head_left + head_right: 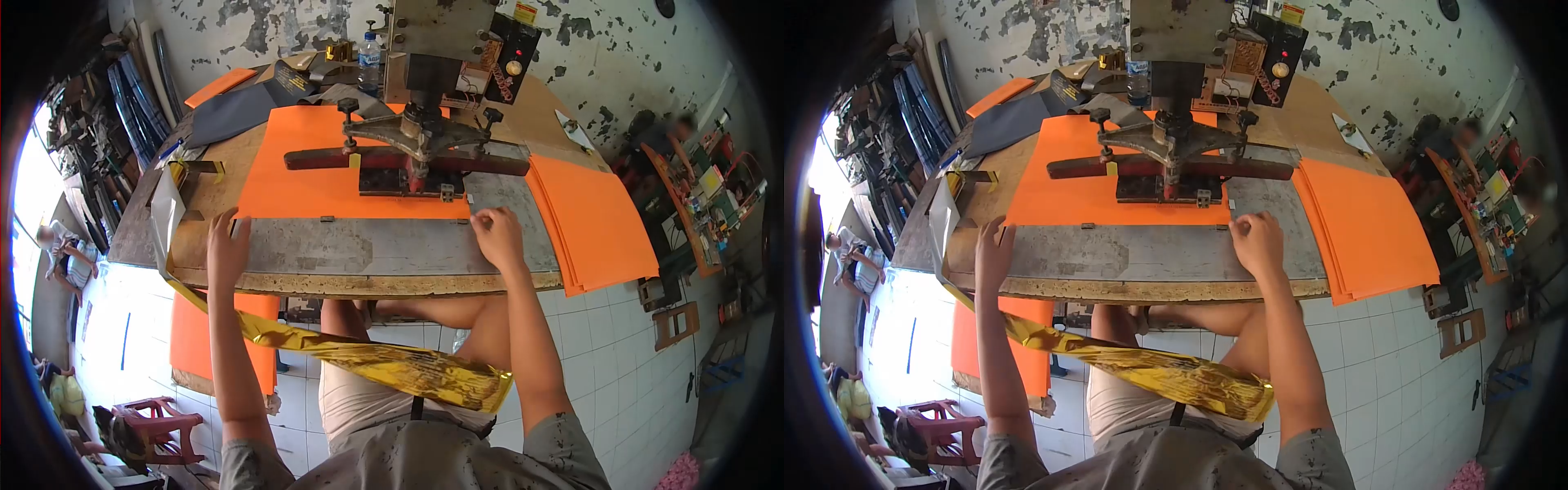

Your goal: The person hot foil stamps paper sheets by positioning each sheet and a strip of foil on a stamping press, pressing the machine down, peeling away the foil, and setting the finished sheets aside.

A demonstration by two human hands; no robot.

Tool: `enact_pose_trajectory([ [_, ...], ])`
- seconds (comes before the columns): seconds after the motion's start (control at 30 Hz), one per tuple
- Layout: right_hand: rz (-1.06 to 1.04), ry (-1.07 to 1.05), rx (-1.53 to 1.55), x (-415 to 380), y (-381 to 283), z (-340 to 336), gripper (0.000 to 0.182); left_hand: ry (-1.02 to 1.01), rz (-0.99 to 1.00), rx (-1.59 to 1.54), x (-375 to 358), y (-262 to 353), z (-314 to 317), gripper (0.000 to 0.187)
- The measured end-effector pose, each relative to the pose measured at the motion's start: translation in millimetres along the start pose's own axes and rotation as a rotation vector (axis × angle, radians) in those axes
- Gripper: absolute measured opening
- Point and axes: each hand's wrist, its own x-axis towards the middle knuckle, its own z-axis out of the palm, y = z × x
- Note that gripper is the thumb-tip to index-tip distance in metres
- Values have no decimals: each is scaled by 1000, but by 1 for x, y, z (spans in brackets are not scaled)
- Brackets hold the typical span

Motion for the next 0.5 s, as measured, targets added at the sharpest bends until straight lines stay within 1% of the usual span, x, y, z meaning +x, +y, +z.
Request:
enact_pose_trajectory([
  [0.1, 184, -77, -36, 17, -16, 9, 28, -17, -16, 173, 32, -22, 32, 54],
  [0.17, 187, -42, -141, 16, -29, 13, 32, -60, -23, 292, 44, -26, 43, 58],
  [0.27, 213, 24, -241, 17, -36, 29, 34, -90, -61, 355, 57, -30, 48, 63],
  [0.3, 226, 48, -263, 19, -35, 34, 34, -89, -68, 357, 64, -38, 52, 63],
  [0.37, 323, -30, -217, 26, -33, 37, 33, -87, -83, 363, 78, -55, 60, 63],
  [0.47, 437, -160, -125, 35, -31, 33, 33, -100, -101, 195, 87, -55, 55, 56],
  [0.5, 469, -204, -91, 37, -30, 32, 33, -136, -117, 168, 90, -53, 53, 53],
])
